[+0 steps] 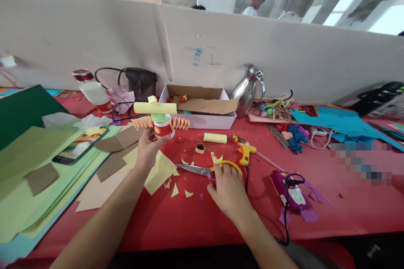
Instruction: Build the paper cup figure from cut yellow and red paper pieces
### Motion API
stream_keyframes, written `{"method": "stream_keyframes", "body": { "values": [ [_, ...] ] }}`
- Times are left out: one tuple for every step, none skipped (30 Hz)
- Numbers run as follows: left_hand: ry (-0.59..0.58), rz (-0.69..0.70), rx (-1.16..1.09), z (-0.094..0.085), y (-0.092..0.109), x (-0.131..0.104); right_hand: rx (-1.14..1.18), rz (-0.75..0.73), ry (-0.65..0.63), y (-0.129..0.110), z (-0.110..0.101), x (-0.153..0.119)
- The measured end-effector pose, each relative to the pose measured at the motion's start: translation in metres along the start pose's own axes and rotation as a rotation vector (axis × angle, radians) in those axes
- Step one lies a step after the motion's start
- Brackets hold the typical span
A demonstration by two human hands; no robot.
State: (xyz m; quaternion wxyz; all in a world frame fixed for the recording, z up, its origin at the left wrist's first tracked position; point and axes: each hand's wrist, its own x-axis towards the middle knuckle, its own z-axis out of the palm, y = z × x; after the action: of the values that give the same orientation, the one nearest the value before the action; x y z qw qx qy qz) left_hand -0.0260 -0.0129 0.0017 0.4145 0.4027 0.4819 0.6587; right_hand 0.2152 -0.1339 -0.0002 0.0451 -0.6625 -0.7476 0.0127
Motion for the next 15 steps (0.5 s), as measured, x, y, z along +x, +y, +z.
{"method": "stream_keyframes", "body": {
  "values": [
    [-0.001, 0.006, 0.002, -0.001, 0.000, 0.000, -0.033, 0.025, 0.003, 0.000, -0.002, -0.002],
    [-0.001, 0.014, 0.000, -0.002, 0.001, 0.001, -0.068, 0.053, 0.015, 0.000, -0.004, -0.004],
    [-0.001, 0.020, -0.005, -0.002, 0.002, 0.001, -0.100, 0.072, 0.035, -0.001, -0.007, -0.006],
    [-0.005, 0.022, -0.013, -0.003, 0.003, 0.001, -0.118, 0.079, 0.063, -0.005, -0.009, -0.007],
    [-0.007, 0.020, -0.023, -0.004, 0.004, 0.002, -0.113, 0.064, 0.092, -0.011, -0.012, -0.006],
    [-0.003, 0.014, -0.030, -0.004, 0.005, 0.002, -0.085, 0.022, 0.119, -0.020, -0.014, -0.005],
    [0.005, 0.007, -0.032, -0.004, 0.007, 0.002, -0.026, -0.040, 0.131, -0.032, -0.016, -0.001],
    [0.015, 0.000, -0.032, -0.005, 0.008, 0.002, 0.059, -0.118, 0.121, -0.045, -0.017, 0.004],
    [0.025, -0.007, -0.030, -0.005, 0.009, 0.003, 0.129, -0.193, 0.094, -0.059, -0.016, 0.012],
    [0.034, -0.010, -0.029, -0.006, 0.009, 0.003, 0.166, -0.220, 0.067, -0.073, -0.015, 0.020],
    [0.037, -0.010, -0.025, -0.006, 0.010, 0.004, 0.177, -0.208, 0.045, -0.087, -0.014, 0.029],
    [0.034, -0.007, -0.020, -0.007, 0.010, 0.004, 0.172, -0.195, 0.015, -0.099, -0.011, 0.038],
    [0.033, -0.002, -0.014, -0.008, 0.009, 0.005, 0.172, -0.193, 0.009, -0.109, -0.009, 0.046],
    [0.029, 0.001, -0.008, -0.008, 0.009, 0.005, 0.170, -0.191, 0.003, -0.116, -0.006, 0.053],
    [0.027, 0.005, -0.006, -0.009, 0.009, 0.006, 0.169, -0.195, -0.005, -0.122, -0.003, 0.059]
  ]
}}
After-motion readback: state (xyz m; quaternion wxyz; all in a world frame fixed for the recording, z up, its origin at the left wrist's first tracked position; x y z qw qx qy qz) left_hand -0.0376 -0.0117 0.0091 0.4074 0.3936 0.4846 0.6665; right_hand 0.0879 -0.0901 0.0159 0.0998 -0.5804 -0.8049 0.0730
